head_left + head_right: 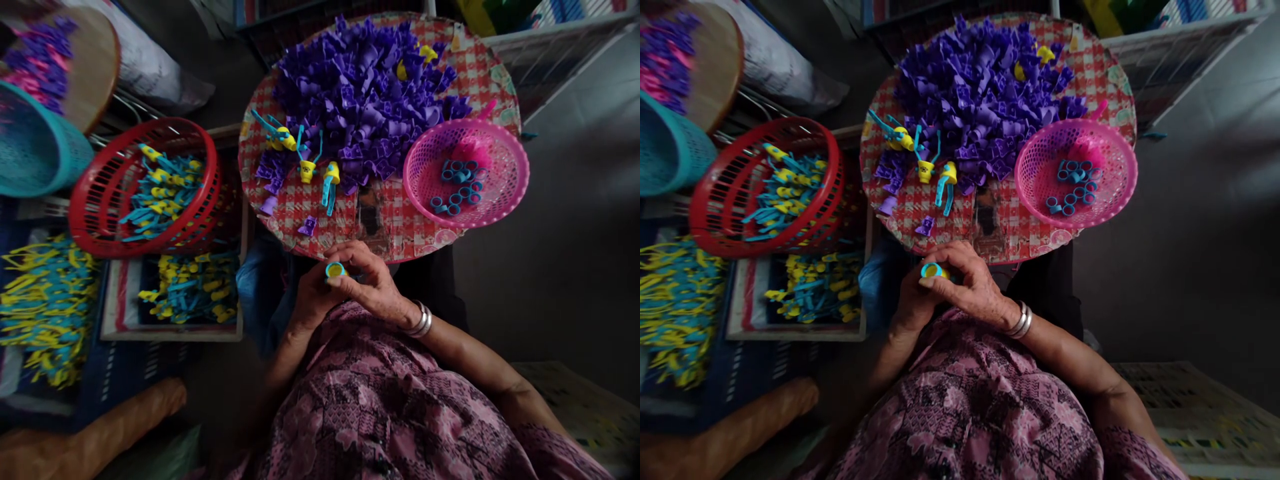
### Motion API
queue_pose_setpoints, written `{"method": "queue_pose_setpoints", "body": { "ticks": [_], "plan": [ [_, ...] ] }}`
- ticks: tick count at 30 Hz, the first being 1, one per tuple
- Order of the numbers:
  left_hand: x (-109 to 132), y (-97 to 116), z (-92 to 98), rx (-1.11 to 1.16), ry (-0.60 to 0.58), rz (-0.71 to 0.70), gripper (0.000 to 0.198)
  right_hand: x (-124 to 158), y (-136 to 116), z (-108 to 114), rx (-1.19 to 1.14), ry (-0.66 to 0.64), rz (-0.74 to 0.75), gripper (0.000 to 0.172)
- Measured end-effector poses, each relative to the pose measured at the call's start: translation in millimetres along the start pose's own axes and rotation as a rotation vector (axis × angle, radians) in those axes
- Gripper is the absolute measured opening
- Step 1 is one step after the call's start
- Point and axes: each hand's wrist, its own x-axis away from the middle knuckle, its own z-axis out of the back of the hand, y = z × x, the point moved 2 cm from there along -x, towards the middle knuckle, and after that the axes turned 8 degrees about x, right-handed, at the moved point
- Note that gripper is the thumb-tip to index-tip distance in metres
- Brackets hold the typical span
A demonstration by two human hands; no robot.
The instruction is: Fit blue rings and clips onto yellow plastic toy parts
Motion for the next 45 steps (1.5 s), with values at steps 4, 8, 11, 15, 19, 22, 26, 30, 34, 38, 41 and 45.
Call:
{"method": "queue_pose_setpoints", "body": {
  "ticks": [4,8,11,15,19,22,26,30,34,38,41,45],
  "plan": [
    [0,8,-5.0,-0.041,0.057,-0.037,0.044,1,5,-3,0.020,0.058,-0.021,0.031],
    [0,12,-9.9,-0.038,0.102,-0.015,0.045,1,9,-4,0.038,0.118,-0.006,0.029],
    [1,12,-11.1,-0.032,0.113,0.007,0.045,2,8,-4,0.043,0.126,-0.035,0.029],
    [1,10,-10.2,-0.030,0.068,-0.005,0.045,1,1,-1,0.047,0.093,-0.137,0.032],
    [1,9,-10.2,0.002,0.057,-0.023,0.046,2,-2,0,0.053,0.057,-0.182,0.038],
    [1,12,-12.9,0.001,0.064,0.005,0.049,5,-1,1,0.013,0.052,-0.191,0.047],
    [1,16,-19.1,-0.071,0.024,0.041,0.046,3,2,5,-0.258,0.063,-0.372,0.059],
    [5,14,-29.2,-0.258,-0.063,-0.090,0.040,-4,6,12,-0.315,0.027,-0.554,0.054],
    [14,5,-43.2,-0.420,-0.183,-0.213,0.033,2,15,16,-0.214,-0.057,-0.706,0.042],
    [22,-6,-50.4,-0.479,-0.243,-0.242,0.029,18,23,20,-0.113,-0.089,-0.756,0.030],
    [27,-14,-51.4,-0.510,-0.276,-0.251,0.025,28,26,21,-0.049,-0.121,-0.687,0.023],
    [29,-27,-50.1,-0.564,-0.300,-0.261,0.021,41,38,13,-0.155,-0.039,-0.711,0.021]
  ]
}}
